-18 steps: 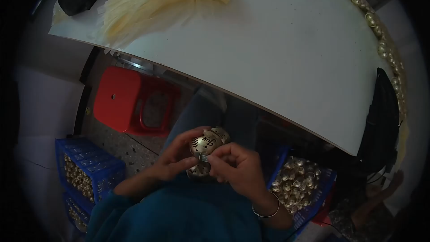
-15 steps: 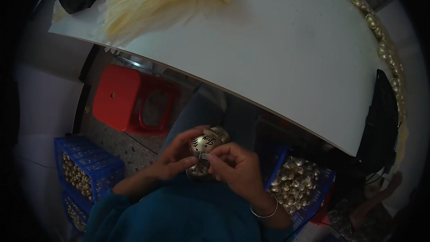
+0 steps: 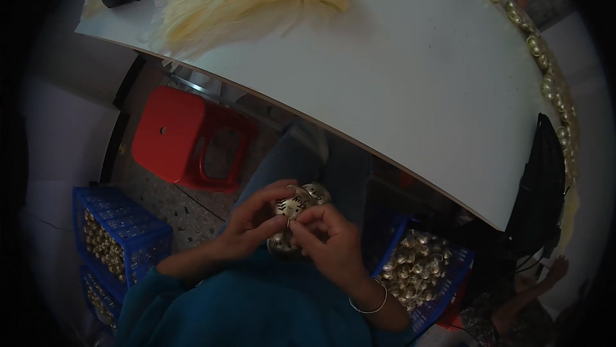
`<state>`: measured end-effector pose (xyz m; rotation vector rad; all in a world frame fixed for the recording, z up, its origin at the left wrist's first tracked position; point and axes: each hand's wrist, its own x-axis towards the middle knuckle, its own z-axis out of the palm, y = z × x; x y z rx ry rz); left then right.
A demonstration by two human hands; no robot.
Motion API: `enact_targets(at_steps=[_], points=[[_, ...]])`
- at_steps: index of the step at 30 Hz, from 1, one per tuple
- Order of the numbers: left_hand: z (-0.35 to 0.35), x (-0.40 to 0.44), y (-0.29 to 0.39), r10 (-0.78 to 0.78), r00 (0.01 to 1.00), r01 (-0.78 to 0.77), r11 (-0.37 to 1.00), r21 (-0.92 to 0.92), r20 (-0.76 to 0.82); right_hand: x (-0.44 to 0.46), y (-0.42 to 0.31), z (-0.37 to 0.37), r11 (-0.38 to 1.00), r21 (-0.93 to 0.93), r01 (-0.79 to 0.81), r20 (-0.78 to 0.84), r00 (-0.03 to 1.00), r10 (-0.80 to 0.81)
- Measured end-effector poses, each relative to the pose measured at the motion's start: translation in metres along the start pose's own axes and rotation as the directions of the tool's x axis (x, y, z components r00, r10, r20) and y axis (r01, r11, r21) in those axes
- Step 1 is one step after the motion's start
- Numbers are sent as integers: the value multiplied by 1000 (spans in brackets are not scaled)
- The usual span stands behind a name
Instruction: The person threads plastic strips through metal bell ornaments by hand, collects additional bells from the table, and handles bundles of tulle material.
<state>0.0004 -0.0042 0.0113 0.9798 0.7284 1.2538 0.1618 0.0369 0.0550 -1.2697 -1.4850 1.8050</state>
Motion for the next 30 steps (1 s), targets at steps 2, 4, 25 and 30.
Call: enact_targets(at_steps=[2,4,25,30], points=[[3,-2,14,-71,993,99,941,325,-96,3,1,1,974,227,-11,24,1000,6],[-1,3,17,-57,997,75,913,402,-58,8,-1,1,983,184,-21,42,999,14],[-42,57,-41,179,981,-41,561,827,-73,36,31,-62,879,442,-181,338,941,24],[-29,55,-31,235,972,-117,464,878,5,15,18,-43,643,759,100,172,922,-347]])
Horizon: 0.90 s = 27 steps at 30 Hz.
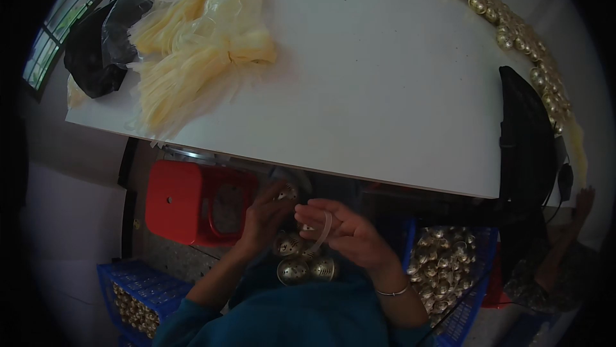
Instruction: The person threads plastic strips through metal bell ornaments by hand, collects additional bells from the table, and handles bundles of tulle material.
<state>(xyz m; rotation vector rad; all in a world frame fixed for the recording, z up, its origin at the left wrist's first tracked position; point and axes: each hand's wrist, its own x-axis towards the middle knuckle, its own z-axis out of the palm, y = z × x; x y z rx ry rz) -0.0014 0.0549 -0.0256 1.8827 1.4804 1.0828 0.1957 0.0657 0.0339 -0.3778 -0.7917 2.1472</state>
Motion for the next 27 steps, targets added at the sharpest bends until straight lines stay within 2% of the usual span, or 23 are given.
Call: enact_targets(at_steps=[2,3,5,6,8,9,11,12,14,15,17,18,20,21,22,24,25,26,27], points=[[-11,5,12,123,992,-113,961,254,-26,2,4,1,944,-329,-35,-169,985,-22],[-19,6,19,127,992,-118,959,259,-20,4,5,-1,946,-324,-29,-168,985,-28],[-34,8,34,80,997,-80,996,27,-16,7,6,-3,876,-425,-229,-369,927,63],[-38,6,40,80,997,-79,996,32,-19,8,8,-2,876,-425,-228,-364,929,65],[-46,2,51,235,971,-237,971,25,42,13,13,3,828,-518,-213,-363,932,13],[-48,3,58,233,972,-235,972,31,42,14,14,4,830,-516,-212,-359,933,16],[-49,9,70,320,947,-320,947,4,-15,17,15,6,542,-819,-187,-252,966,-48],[-51,13,72,319,948,-319,948,7,-16,19,14,9,543,-819,-185,-250,967,-47],[-53,19,73,323,946,-322,946,-45,13,20,9,18,239,-969,-60,-87,990,-107],[-54,17,72,324,946,-323,945,-44,12,20,7,19,238,-970,-58,-86,990,-108],[-55,15,69,217,975,-211,970,-121,39,20,2,20,206,-967,-152,-147,988,38],[-54,15,67,218,975,-211,970,-122,40,18,-1,24,207,-966,-153,-148,988,37],[-52,17,66,226,973,-229,966,-123,-37,16,-7,35,124,-979,-160,-168,984,-63],[-52,18,66,227,973,-230,965,-122,-37,20,-6,32,124,-979,-159,-168,984,-65],[-53,18,67,231,972,-234,964,-129,-38,26,-3,27,64,-998,24,2,948,-319],[-55,16,73,226,974,-229,964,-139,-35,28,1,25,-34,-983,180,170,827,-535],[-56,17,78,195,980,-196,975,-102,-26,28,2,27,282,-942,182,60,918,-393],[-56,19,81,167,986,-168,984,-63,-18,30,2,28,565,-816,124,1,977,-214],[-54,18,78,173,985,-174,983,-60,-17,30,1,29,564,-816,130,3,976,-220]])
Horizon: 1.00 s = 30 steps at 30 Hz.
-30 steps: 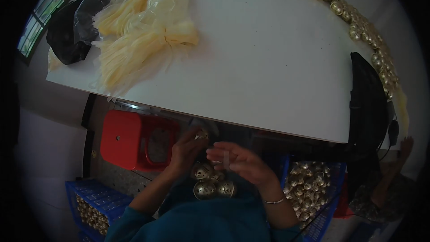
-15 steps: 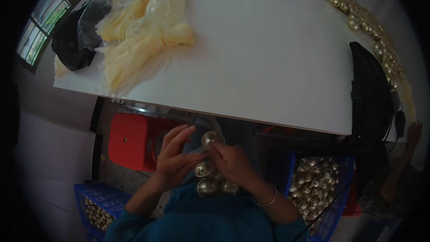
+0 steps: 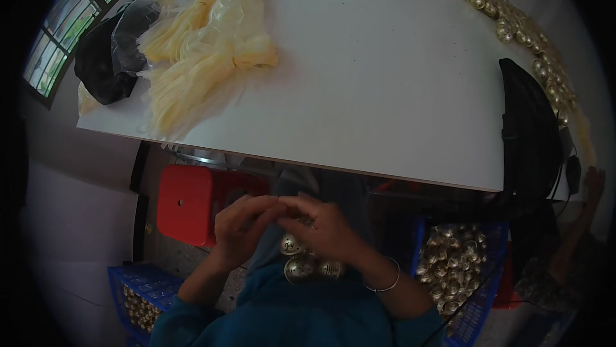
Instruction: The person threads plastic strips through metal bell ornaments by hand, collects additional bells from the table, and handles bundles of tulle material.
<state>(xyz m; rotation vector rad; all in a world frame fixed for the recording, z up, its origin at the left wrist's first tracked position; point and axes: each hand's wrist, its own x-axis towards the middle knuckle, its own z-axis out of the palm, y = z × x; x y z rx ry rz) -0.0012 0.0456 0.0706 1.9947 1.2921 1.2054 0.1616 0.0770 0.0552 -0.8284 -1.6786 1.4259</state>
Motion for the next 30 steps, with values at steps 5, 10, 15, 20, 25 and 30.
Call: enact_targets(at_steps=[5,10,15,20,25,30], points=[[-4,-5,-13,261,965,-243,933,265,-33,4,-4,5,958,102,-267,57,963,262],[-15,-5,-12,115,992,-98,958,271,-47,6,3,4,948,113,-298,63,954,292],[-15,-11,-13,28,991,-46,989,138,132,12,1,4,928,163,-334,133,940,315],[-20,-7,-15,107,983,-125,986,114,151,14,3,-3,887,175,-428,308,879,363],[-39,-2,-2,-143,945,137,990,42,295,12,-9,-13,960,104,-261,295,930,221],[-43,-14,-11,-405,671,715,131,-687,621,-3,4,0,926,-230,301,183,947,-263]])
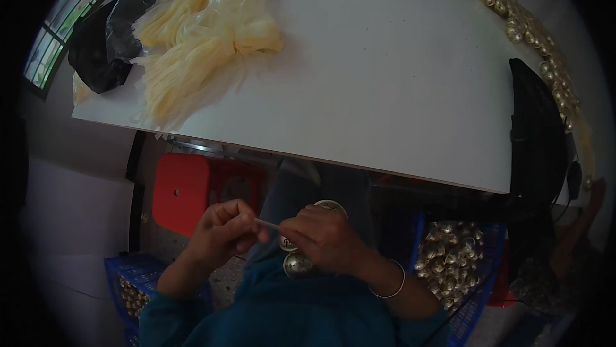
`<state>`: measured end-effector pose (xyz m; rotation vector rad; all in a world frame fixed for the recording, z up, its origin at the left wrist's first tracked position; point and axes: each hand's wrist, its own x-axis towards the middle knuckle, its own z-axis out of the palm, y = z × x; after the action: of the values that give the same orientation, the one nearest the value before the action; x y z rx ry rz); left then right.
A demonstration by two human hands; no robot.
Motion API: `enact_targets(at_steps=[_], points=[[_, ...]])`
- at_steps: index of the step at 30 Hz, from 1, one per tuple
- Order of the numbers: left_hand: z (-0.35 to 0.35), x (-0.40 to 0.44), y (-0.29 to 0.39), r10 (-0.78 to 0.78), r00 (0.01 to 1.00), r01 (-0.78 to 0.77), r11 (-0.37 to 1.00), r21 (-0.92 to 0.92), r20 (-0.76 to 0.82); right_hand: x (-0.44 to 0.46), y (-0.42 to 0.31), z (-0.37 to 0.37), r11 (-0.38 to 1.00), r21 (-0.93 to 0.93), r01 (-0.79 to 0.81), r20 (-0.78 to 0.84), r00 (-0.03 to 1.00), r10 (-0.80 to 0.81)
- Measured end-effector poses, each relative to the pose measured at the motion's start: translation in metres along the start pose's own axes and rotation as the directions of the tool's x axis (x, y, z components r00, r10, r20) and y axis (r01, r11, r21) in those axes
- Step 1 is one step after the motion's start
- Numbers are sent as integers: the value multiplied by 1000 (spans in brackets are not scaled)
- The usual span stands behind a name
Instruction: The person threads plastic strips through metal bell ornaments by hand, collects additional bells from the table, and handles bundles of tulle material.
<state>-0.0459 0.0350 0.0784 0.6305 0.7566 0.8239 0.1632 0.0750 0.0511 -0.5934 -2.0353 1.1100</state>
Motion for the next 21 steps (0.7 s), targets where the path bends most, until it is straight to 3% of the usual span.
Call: enact_targets(at_steps=[2,5,6,7,8,9,11,12,14,15,16,17,18,19,20,21], points=[[6,7,-13,179,983,-173,973,152,-25,-2,-7,15,978,-206,44,-97,993,-65],[17,19,-27,455,891,-424,828,366,3,-12,-8,19,975,-221,-20,-73,997,4],[17,19,-25,454,891,-424,830,361,3,-14,-10,17,974,-223,-23,-71,997,8],[16,18,-20,599,764,-509,331,794,239,-14,-14,14,978,-191,-88,-34,996,83],[16,15,-17,546,657,-405,-325,855,519,-15,-17,12,975,-161,-151,6,988,154],[20,9,-15,549,659,-401,-322,858,514,-14,-19,11,976,-159,-151,11,988,155],[25,-4,-12,382,750,-304,-527,794,541,-14,-23,10,963,-264,-60,-27,998,55],[22,-5,-12,385,751,-301,-522,798,536,-13,-30,6,963,-262,-61,-21,998,57],[12,-4,-13,325,875,-188,-453,871,358,-9,-49,-9,836,-548,30,-145,981,-130],[1,-3,-13,342,872,-177,-447,877,350,-9,-55,-19,834,-550,44,-127,983,-135],[-14,-2,-12,346,889,-282,-100,954,299,-8,-59,-27,907,-422,-5,-96,995,-40],[-25,-2,-13,320,913,-343,265,901,253,-9,-61,-29,957,-282,-75,-57,996,61],[-27,0,-18,319,915,-338,272,901,247,-12,-54,-22,957,-278,-79,-52,996,67],[-26,4,-24,323,932,-282,367,886,163,-15,-36,-13,949,-39,-314,-82,947,310],[-22,9,-29,323,943,-231,456,859,82,-16,-20,-5,834,197,-516,-56,843,534],[-18,13,-32,334,939,-236,460,856,80,-16,-8,3,837,186,-515,-50,846,532]])
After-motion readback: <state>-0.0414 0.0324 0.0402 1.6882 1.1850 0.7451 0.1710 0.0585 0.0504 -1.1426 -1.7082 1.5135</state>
